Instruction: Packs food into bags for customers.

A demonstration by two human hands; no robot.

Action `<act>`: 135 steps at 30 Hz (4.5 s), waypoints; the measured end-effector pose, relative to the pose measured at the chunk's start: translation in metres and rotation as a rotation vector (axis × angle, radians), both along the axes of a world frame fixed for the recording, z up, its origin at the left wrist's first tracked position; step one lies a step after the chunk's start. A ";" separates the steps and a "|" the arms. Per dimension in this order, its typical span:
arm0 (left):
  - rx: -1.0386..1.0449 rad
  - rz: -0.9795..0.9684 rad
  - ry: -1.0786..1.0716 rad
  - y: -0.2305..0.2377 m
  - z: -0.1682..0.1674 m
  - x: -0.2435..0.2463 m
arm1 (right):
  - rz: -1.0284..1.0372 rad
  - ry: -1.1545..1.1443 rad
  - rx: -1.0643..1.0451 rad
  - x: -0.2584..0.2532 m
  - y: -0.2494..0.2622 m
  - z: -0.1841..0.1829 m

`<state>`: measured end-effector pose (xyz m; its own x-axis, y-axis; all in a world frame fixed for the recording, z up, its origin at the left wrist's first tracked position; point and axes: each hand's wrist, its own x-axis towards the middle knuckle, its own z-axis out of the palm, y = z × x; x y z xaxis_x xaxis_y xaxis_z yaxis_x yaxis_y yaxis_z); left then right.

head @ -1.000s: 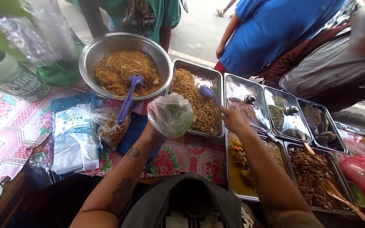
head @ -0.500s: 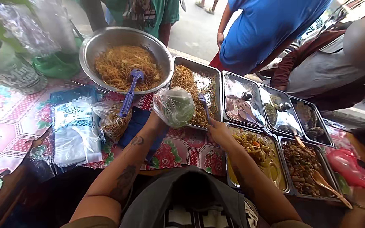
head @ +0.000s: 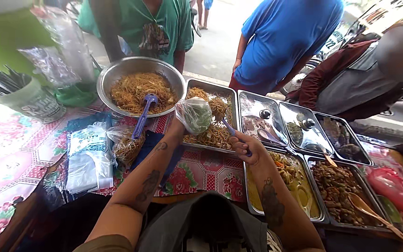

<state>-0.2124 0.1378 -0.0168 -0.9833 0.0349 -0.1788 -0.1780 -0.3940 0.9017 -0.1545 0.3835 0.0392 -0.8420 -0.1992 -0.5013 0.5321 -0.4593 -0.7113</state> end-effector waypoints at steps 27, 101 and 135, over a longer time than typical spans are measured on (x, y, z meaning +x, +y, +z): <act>-0.017 -0.001 -0.053 0.043 -0.001 -0.078 | 0.440 0.394 1.593 -0.074 0.010 0.042; -0.048 -0.054 0.049 0.054 0.008 -0.093 | 0.147 0.265 0.428 -0.011 0.008 0.076; 0.175 0.057 0.179 0.095 0.012 -0.073 | -0.362 0.018 0.134 -0.075 -0.055 0.017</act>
